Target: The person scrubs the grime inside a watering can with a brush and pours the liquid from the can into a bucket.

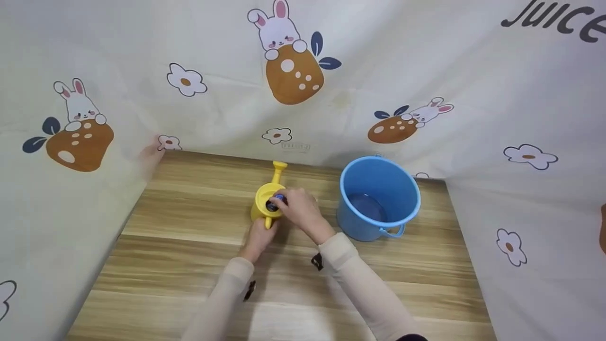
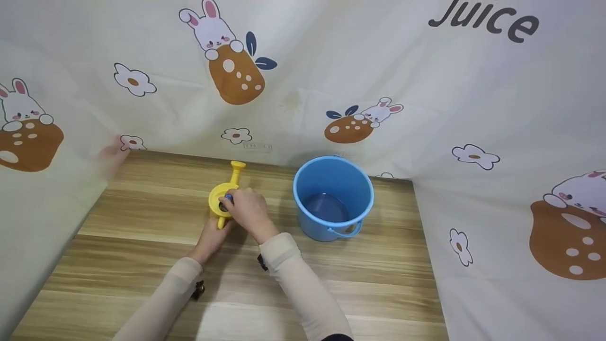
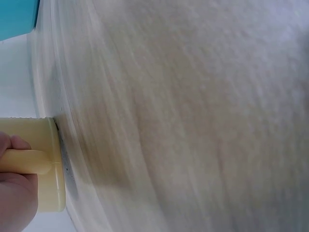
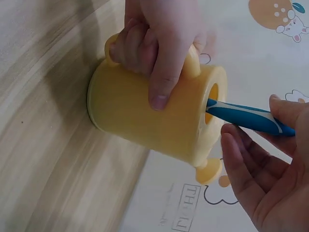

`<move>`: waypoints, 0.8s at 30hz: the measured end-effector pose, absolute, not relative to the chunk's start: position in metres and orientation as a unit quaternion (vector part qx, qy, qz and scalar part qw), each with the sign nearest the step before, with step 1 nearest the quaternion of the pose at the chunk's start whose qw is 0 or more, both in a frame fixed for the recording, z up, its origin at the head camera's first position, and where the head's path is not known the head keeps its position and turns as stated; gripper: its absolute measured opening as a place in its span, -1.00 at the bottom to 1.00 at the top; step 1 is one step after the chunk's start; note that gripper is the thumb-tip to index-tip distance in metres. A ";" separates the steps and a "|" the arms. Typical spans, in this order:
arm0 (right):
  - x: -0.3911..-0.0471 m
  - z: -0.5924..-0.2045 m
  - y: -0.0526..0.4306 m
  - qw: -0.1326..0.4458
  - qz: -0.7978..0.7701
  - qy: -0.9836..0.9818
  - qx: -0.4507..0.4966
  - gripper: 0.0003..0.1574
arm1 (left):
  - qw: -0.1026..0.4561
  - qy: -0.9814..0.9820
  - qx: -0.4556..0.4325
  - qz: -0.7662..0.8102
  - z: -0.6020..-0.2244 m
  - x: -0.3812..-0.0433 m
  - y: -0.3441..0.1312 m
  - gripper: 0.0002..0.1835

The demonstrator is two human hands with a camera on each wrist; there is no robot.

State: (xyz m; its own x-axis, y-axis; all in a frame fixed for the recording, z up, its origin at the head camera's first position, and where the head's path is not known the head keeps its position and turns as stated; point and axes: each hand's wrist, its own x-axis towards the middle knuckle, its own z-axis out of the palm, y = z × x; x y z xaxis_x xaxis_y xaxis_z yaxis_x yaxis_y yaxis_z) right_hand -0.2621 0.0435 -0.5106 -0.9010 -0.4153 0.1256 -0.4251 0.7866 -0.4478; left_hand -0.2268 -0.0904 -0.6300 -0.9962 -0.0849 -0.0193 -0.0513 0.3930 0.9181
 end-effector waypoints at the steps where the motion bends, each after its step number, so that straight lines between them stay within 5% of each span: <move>1: -0.262 -0.511 0.044 0.012 0.235 -0.946 0.224 -0.61 | 0.014 -0.834 0.040 -0.550 -0.630 -0.227 -0.090 -0.67; 15: -0.261 -0.516 0.049 0.018 0.239 -0.935 0.260 -0.62 | 0.009 -0.827 0.030 -0.561 -0.630 -0.225 -0.089 -0.86; 24: -0.262 -0.510 0.054 0.014 0.294 -0.918 0.265 -0.63 | 0.014 -0.830 0.031 -0.556 -0.631 -0.225 -0.088 -0.80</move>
